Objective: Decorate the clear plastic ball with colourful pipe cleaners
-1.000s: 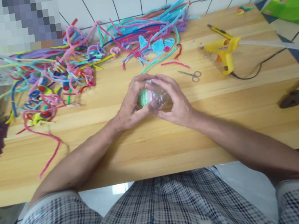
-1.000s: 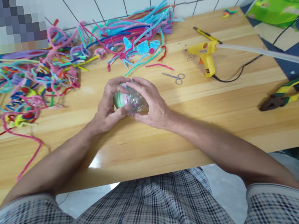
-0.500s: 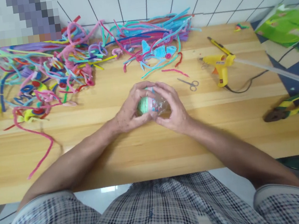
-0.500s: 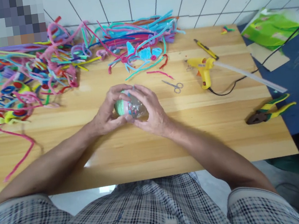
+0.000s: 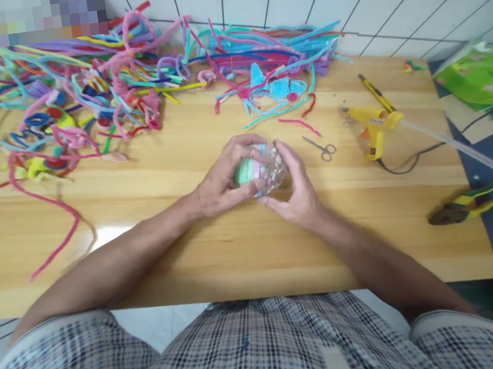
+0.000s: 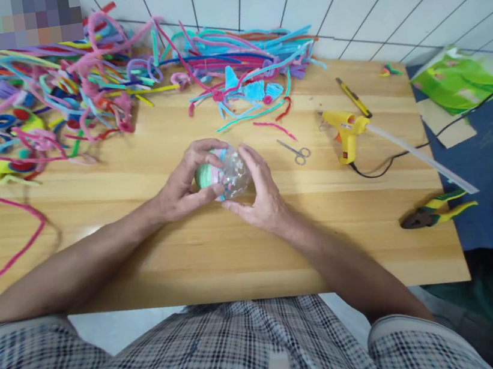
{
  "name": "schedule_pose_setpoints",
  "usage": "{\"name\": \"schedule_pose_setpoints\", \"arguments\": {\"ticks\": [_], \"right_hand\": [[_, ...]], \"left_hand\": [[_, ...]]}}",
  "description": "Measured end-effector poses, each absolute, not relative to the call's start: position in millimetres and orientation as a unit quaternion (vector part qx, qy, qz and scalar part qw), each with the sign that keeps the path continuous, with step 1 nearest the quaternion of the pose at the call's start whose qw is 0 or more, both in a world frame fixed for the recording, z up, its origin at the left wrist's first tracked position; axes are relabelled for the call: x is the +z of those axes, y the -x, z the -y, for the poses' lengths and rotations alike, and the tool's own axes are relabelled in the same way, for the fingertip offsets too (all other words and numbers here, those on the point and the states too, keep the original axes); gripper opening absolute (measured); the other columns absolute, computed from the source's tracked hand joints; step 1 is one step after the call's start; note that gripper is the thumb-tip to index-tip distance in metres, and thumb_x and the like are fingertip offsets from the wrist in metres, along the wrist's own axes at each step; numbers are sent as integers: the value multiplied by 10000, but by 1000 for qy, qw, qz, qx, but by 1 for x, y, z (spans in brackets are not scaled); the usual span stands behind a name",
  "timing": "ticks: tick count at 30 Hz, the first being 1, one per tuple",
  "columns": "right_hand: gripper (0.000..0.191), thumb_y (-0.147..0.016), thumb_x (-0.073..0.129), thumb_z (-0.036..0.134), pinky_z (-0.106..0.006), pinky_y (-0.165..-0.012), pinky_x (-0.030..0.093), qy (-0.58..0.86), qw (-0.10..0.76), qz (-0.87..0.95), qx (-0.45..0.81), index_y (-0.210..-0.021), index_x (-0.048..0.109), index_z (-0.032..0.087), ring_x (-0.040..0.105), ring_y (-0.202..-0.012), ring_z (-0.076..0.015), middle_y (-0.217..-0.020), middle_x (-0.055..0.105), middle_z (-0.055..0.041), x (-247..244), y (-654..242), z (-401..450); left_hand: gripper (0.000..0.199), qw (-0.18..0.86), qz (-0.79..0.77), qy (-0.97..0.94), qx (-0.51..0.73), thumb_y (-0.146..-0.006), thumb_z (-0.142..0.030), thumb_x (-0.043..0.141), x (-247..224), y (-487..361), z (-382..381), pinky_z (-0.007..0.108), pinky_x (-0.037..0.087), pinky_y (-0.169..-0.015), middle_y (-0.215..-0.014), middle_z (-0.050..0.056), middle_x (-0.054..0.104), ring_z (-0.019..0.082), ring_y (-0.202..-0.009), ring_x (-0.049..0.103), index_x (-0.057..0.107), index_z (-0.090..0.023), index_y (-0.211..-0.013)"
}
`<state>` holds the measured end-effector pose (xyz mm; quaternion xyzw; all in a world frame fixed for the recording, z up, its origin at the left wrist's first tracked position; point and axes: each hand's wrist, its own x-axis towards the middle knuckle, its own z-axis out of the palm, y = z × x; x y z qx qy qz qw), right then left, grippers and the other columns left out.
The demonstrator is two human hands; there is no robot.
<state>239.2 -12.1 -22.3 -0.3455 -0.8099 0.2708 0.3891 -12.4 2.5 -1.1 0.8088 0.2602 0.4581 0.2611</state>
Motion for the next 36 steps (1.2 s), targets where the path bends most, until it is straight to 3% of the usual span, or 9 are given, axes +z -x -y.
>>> {"name": "schedule_pose_setpoints", "arguments": {"ticks": [5,13,20,25,29,32,36], "right_hand": [[1067,-942,900,481,-690,-1398,413,345,398,803,280,-1807,301,308,446,-1708,-425,-1818,455,-191,-25,-238,11],[1059,-932,885,497,-699,-1388,420,354,389,799,293,-1791,308,274,455,-1701,-418,-1806,470,-213,-26,-237,10],[1043,-938,833,671,-672,-1397,412,370,391,792,289,-1764,361,244,468,-1695,-405,-1794,489,-228,-26,-236,7],[1027,-960,836,587,-655,-1399,410,352,397,801,276,-1777,325,232,456,-1704,-388,-1799,471,-239,-26,-235,6],[1018,-971,825,550,-652,-1407,399,361,382,804,278,-1785,297,245,445,-1711,-380,-1817,456,-226,-24,-232,6],[1048,-960,825,643,-653,-1414,387,357,390,799,285,-1777,312,233,439,-1714,-391,-1815,458,-236,-26,-231,4],[1127,-906,843,755,-666,-1410,392,361,399,789,295,-1764,340,225,453,-1708,-408,-1795,480,-260,-29,-232,3]], "left_hand": [[502,255,-268,-813,450,-1047,-559,772,-2,12,-3,578,520,-1250,-1562,185,634,352,-1513,598,595,-280,-1424],[389,255,-277,-805,458,-1086,-470,740,1,7,2,553,531,-1223,-1549,172,629,326,-1475,618,594,-278,-1391],[647,245,-256,-806,475,-959,-595,873,-13,7,-7,606,461,-1295,-1635,215,572,392,-1559,558,580,-265,-1432],[559,222,-244,-818,471,-1026,-500,825,-10,7,-7,563,517,-1249,-1561,189,626,345,-1492,615,560,-260,-1455],[562,205,-255,-819,472,-1030,-547,813,-10,8,-6,584,537,-1237,-1540,182,640,343,-1479,620,568,-275,-1456],[704,190,-256,-822,473,-963,-642,858,-15,10,-9,627,529,-1245,-1584,201,616,381,-1508,603,568,-282,-1493],[1135,146,-261,-822,484,-800,-760,950,-20,10,-12,676,471,-1291,-1691,228,516,440,-1591,522,431,-306,-1701]]}}
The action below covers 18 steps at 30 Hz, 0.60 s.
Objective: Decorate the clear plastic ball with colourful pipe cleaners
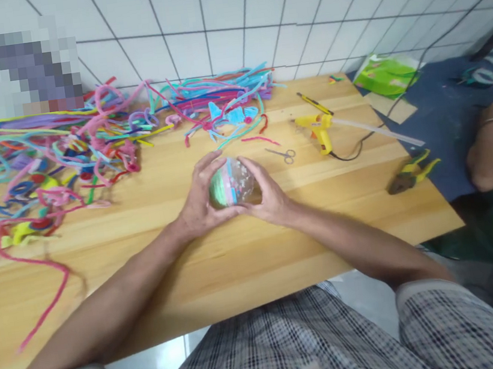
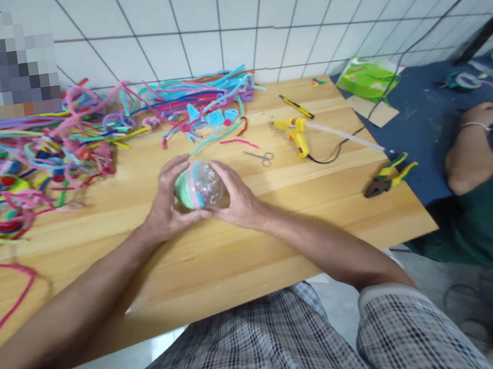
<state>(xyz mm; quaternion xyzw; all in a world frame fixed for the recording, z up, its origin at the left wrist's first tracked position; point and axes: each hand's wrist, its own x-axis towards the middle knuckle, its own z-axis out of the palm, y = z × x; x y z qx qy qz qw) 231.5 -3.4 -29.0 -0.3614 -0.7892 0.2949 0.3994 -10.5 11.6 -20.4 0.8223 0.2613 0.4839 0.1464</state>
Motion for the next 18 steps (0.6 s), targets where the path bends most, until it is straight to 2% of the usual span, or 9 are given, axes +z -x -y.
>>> {"name": "schedule_pose_setpoints", "arguments": {"ticks": [2,6,8,11,13,15,18], "right_hand": [[1110,-912,868,704,-678,-1407,392,350,415,785,299,-1763,353,211,463,-1700,-422,-1786,488,-270,-30,-233,5],[1012,-952,868,566,-666,-1401,411,358,431,769,309,-1775,380,236,483,-1687,-409,-1789,500,-226,-28,-237,11],[993,-963,850,542,-687,-1404,395,362,432,761,321,-1786,373,257,459,-1701,-413,-1814,474,-199,-28,-240,12],[922,-1005,794,527,-695,-1396,406,359,453,743,338,-1791,375,288,445,-1713,-399,-1842,446,-169,-30,-242,12],[866,-1024,763,529,-692,-1383,431,358,468,727,353,-1781,398,320,460,-1707,-387,-1836,469,-143,-33,-242,11],[833,-1020,762,535,-701,-1371,449,362,477,710,371,-1762,434,346,500,-1683,-388,-1814,509,-123,-36,-243,10],[803,-998,792,515,-706,-1374,449,383,478,686,393,-1728,490,378,542,-1654,-386,-1788,550,-107,-37,-243,11]], "left_hand": [[1180,151,-256,-821,487,-813,-760,941,-21,9,-11,673,466,-1294,-1700,250,501,449,-1606,505,390,-292,-1746],[928,192,-263,-820,472,-969,-632,860,-22,7,-11,629,517,-1263,-1638,243,579,399,-1545,594,439,-301,-1727],[886,200,-259,-810,486,-985,-616,846,-24,7,-12,615,522,-1264,-1625,237,594,390,-1545,599,457,-298,-1715],[905,207,-268,-788,514,-977,-638,836,-24,9,-11,627,475,-1311,-1661,240,573,405,-1599,545,454,-273,-1712],[839,241,-302,-753,533,-1009,-633,782,-22,10,-9,617,453,-1333,-1695,233,554,396,-1629,514,474,-251,-1690],[671,303,-356,-682,563,-1056,-612,706,-18,10,-8,561,488,-1307,-1661,208,604,361,-1593,558,580,-230,-1592],[434,398,-431,-529,613,-1096,-575,633,-12,8,-13,475,534,-1239,-1390,150,789,300,-1370,715,777,-207,-1277]]}}
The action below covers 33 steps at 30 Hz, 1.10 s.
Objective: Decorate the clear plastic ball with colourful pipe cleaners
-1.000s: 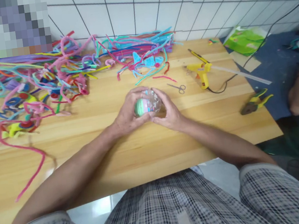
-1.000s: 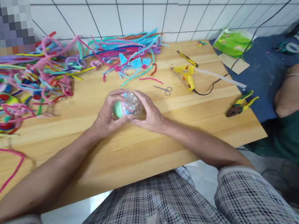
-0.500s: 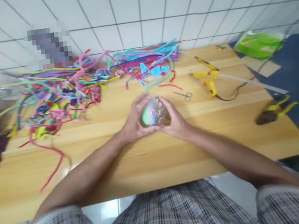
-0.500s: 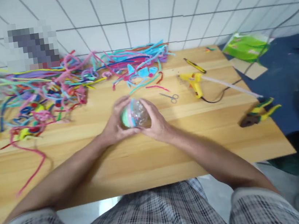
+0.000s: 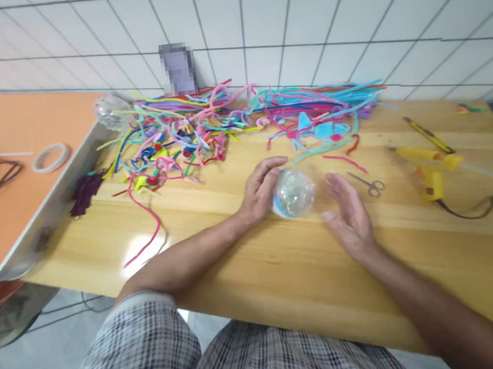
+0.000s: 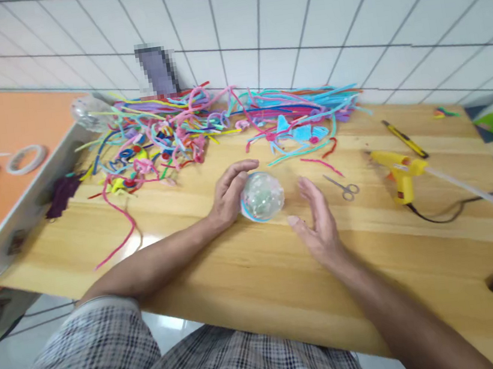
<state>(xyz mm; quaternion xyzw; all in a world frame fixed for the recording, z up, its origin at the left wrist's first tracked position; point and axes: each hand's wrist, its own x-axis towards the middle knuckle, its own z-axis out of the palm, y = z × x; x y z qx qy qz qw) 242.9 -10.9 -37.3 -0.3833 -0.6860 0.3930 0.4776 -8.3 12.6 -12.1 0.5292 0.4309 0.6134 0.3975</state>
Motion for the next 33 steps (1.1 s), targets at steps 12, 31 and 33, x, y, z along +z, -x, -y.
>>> {"name": "schedule_pose_setpoints", "arguments": {"ticks": [12,31,33], "right_hand": [[702,-957,826,552,-723,-1381,431,426,471,652,414,-1617,620,437,606,-1602,-378,-1697,649,-100,-25,-240,13],[652,-871,906,536,-879,-1278,416,456,493,622,402,-1471,772,320,735,-1404,-414,-1535,771,-164,-27,-240,4],[652,-865,910,538,-880,-1277,414,457,495,616,408,-1459,776,303,735,-1401,-421,-1531,771,-175,-27,-239,4]], "left_hand": [[543,594,-378,-315,636,-892,-728,848,-4,1,-24,418,600,-1112,-1079,123,882,282,-1083,817,860,-188,-947],[254,647,-365,-222,632,-1043,-391,706,5,3,-30,391,579,-1076,-992,80,824,226,-999,778,788,-181,-927],[260,641,-369,-237,630,-1046,-399,693,3,4,-30,385,579,-1070,-1018,79,819,223,-1009,770,784,-184,-931]]}}
